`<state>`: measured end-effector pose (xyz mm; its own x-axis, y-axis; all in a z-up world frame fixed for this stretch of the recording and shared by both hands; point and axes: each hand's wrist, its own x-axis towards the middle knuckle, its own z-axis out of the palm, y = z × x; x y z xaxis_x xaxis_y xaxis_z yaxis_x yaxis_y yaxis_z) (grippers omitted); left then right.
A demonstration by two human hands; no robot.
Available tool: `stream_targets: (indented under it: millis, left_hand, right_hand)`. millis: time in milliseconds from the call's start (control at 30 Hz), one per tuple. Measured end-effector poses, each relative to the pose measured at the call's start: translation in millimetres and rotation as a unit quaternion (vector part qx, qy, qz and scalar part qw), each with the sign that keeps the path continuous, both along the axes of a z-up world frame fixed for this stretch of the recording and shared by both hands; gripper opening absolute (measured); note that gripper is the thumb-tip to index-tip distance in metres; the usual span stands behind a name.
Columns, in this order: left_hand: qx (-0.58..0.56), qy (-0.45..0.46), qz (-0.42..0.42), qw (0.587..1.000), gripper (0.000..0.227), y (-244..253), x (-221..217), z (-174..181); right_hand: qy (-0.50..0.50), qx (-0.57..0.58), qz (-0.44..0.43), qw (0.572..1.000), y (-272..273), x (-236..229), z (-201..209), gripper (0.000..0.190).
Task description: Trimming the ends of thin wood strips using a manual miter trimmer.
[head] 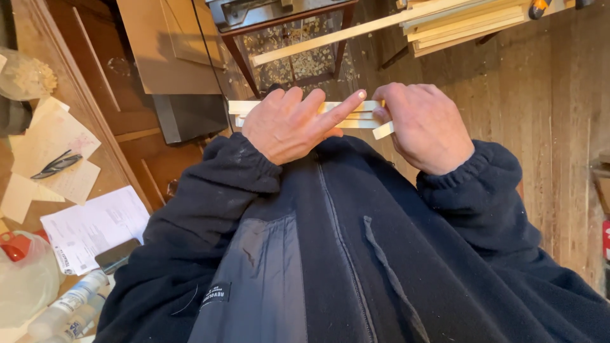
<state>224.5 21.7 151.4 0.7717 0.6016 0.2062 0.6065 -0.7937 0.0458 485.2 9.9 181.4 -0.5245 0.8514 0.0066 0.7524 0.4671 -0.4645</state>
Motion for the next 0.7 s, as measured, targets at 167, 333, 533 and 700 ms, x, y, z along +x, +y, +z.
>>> stream_targets:
  millis: [167,333,533,700]
  left_hand:
    - [-0.005,0.001,-0.002,1.000,0.069,-6.7,6.8,-5.8]
    - [-0.013,0.002,-0.004,1.000,0.061,-3.6,7.6,-10.2]
    - [-0.009,-0.024,0.008,1.000,0.057,6.4,-2.9,-8.6]
    - [-0.051,-0.017,0.023,0.998,0.056,19.3,-19.6,-3.5]
  right_hand:
    - [0.021,-0.010,0.028,0.999,-3.2,4.5,-2.0,0.019]
    - [0.007,0.010,0.014,1.000,-2.8,7.2,5.1,0.030]
    - [-0.058,-0.012,0.031,0.998,7.4,1.3,-5.9,0.037]
    - [-0.073,0.060,0.046,0.994,18.9,-2.9,-10.9,0.051]
